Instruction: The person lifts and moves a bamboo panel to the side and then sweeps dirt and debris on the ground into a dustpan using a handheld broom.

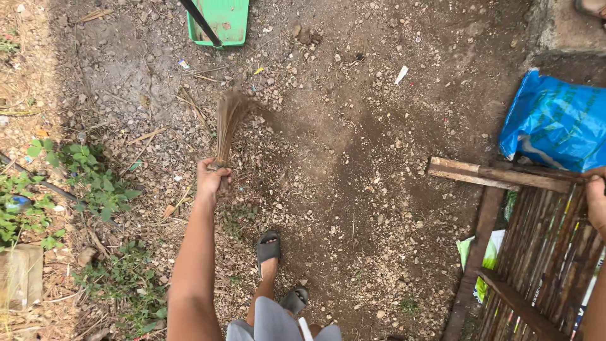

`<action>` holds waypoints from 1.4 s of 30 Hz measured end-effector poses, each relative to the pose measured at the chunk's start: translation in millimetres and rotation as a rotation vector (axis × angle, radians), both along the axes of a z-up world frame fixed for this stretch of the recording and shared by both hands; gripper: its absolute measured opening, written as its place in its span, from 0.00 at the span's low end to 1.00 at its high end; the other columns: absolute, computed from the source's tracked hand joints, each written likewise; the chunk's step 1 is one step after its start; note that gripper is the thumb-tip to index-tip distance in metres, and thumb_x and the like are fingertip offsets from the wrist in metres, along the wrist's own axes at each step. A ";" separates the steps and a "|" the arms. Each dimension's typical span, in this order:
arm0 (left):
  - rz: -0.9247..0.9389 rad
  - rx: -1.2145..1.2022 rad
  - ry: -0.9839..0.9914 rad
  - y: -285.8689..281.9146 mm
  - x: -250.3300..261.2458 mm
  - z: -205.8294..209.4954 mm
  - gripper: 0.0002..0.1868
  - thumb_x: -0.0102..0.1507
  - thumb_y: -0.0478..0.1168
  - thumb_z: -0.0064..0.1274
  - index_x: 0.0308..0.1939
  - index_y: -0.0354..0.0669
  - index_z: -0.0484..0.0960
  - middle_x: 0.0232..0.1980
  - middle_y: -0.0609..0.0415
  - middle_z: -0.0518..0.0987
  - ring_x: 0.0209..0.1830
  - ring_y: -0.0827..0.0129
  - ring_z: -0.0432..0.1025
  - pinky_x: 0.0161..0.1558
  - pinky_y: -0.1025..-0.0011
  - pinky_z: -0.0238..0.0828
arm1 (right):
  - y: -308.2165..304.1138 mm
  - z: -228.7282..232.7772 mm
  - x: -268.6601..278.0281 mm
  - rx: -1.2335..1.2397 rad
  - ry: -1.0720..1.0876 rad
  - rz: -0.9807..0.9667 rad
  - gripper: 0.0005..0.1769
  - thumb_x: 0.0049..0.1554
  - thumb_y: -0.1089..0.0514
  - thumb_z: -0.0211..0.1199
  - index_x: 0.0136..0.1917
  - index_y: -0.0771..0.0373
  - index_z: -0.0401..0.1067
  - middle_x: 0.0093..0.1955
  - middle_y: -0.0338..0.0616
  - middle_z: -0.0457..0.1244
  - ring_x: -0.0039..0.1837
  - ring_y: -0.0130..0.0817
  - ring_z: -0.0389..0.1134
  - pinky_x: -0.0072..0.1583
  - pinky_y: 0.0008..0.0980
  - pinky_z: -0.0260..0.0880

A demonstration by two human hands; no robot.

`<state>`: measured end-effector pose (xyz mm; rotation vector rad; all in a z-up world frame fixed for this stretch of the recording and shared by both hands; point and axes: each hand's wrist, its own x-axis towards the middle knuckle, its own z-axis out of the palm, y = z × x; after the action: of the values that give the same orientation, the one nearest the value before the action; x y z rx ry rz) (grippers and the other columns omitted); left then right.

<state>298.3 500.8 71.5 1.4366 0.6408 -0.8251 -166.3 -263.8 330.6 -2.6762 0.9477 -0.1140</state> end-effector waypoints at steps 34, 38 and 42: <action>-0.546 -0.235 0.251 -393.2 -196.0 -6.1 0.23 0.58 0.28 0.57 0.53 0.40 0.64 0.32 0.52 0.76 0.20 0.70 0.71 0.21 0.67 0.71 | 116.8 3.7 225.6 -0.021 0.681 -0.163 0.32 0.60 0.37 0.55 0.69 0.59 0.63 0.52 0.52 0.71 0.56 0.49 0.72 0.64 0.54 0.62; -0.602 -0.444 0.249 -438.8 -200.2 -20.5 0.11 0.61 0.27 0.59 0.43 0.27 0.74 0.29 0.47 0.79 0.20 0.67 0.74 0.21 0.66 0.72 | 155.2 -58.2 277.8 0.214 0.550 -0.138 0.25 0.60 0.41 0.60 0.64 0.58 0.67 0.51 0.49 0.71 0.56 0.46 0.72 0.68 0.55 0.61; -0.450 -0.112 0.346 -441.6 -123.5 -47.4 0.21 0.58 0.25 0.54 0.53 0.42 0.68 0.25 0.46 0.75 0.14 0.66 0.66 0.13 0.67 0.62 | 171.3 -116.8 250.3 0.295 0.489 -0.050 0.21 0.61 0.46 0.60 0.61 0.60 0.70 0.48 0.46 0.72 0.49 0.39 0.74 0.58 0.48 0.70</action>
<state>174.8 59.2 24.1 1.3652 0.5219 -1.4622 84.1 -92.5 213.7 -2.4422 1.0658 0.6455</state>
